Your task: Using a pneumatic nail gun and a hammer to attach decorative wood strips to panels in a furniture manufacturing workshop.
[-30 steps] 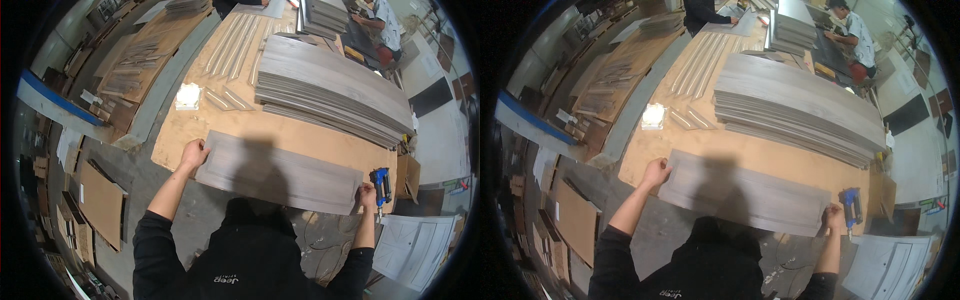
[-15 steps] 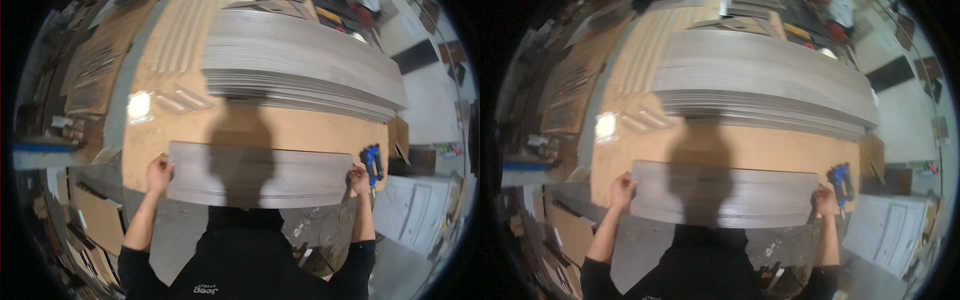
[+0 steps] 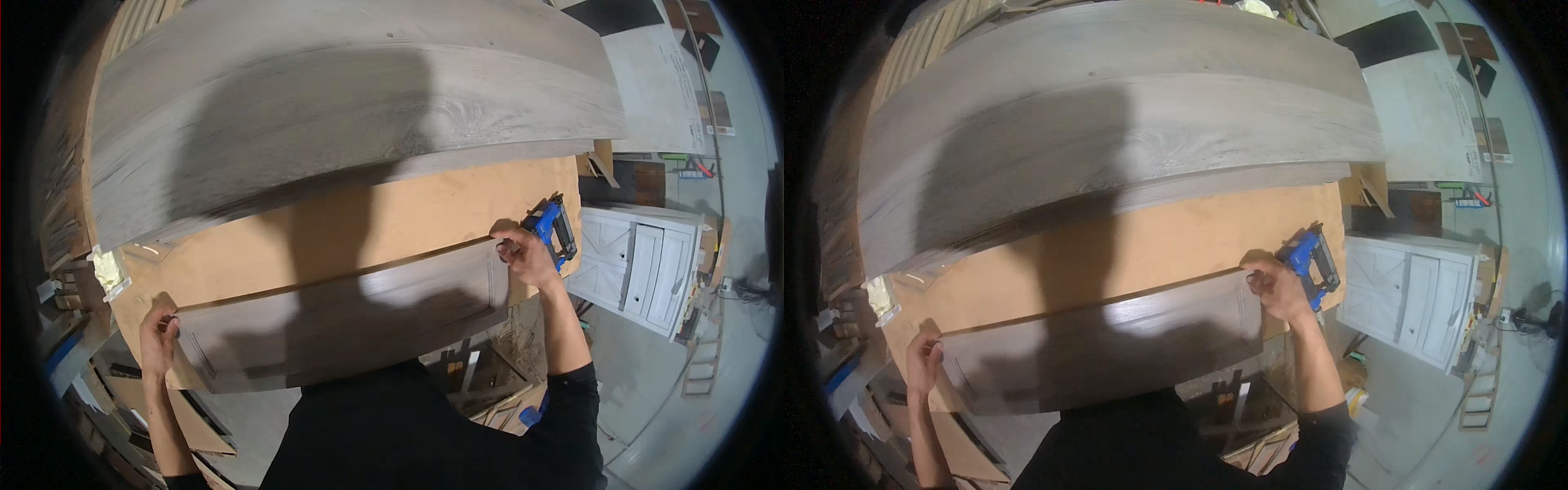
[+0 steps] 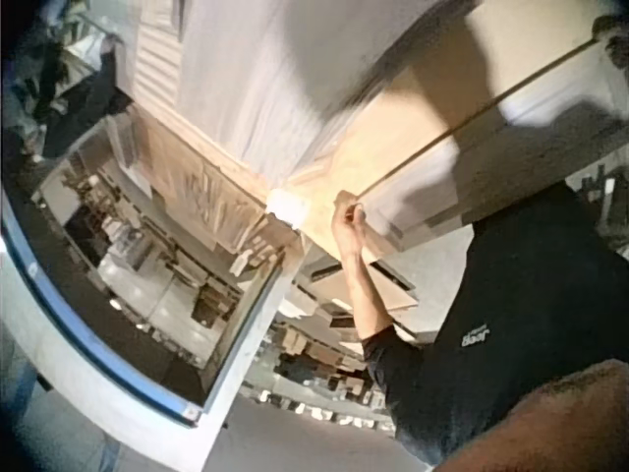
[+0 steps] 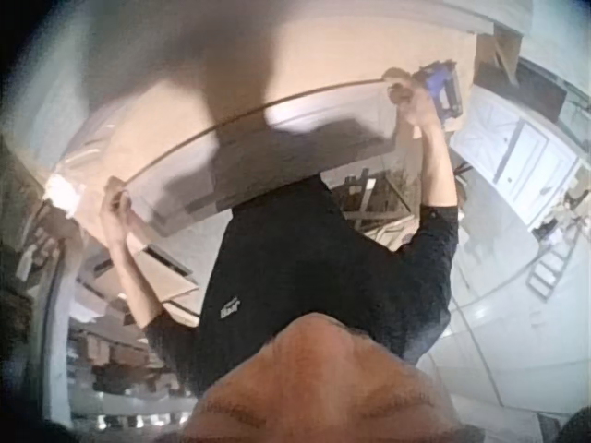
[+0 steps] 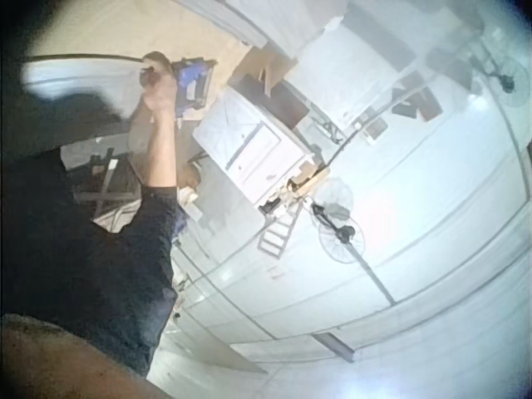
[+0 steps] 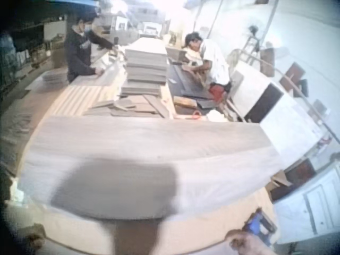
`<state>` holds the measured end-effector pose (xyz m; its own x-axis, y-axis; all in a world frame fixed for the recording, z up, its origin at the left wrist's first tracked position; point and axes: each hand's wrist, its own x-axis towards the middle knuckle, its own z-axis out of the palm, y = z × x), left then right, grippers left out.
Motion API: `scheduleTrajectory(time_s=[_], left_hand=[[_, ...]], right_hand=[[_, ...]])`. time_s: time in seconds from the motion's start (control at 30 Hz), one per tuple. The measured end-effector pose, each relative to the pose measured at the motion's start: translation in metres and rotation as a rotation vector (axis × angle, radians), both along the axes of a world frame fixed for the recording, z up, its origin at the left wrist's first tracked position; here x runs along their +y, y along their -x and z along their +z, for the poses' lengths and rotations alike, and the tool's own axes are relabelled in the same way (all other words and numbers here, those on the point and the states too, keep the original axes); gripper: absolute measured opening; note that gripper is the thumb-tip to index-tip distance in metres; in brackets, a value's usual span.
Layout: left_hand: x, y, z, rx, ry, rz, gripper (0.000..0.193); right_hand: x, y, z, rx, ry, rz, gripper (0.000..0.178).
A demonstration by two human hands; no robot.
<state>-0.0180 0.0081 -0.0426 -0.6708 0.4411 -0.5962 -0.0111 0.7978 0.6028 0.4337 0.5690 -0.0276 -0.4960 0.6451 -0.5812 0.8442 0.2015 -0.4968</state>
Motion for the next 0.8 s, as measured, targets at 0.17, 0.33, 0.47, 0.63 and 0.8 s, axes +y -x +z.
scheduleTrajectory(time_s=[0.17, 0.33, 0.47, 0.63, 0.8], left_hand=[[-0.003, -0.006, -0.003, 0.085, 0.019, -0.001, 0.020], [0.003, -0.006, 0.001, 0.122, 0.017, -0.025, 0.018], [-0.005, -0.008, -0.004, 0.112, -0.005, 0.014, 0.016], [0.001, -0.010, -0.001, 0.100, -0.016, 0.019, 0.016], [-0.007, -0.025, -0.011, 0.107, -0.055, 0.160, 0.032]], right_hand=[[-0.001, 0.010, 0.006, -0.025, -0.085, 0.081, 0.032], [0.002, -0.001, -0.003, 0.017, -0.112, 0.119, 0.032], [-0.004, 0.005, 0.002, 0.002, -0.078, 0.046, 0.031], [-0.001, -0.001, 0.000, -0.046, -0.129, 0.091, 0.029], [-0.025, -0.025, -0.022, 0.102, -0.237, -0.206, 0.025]])
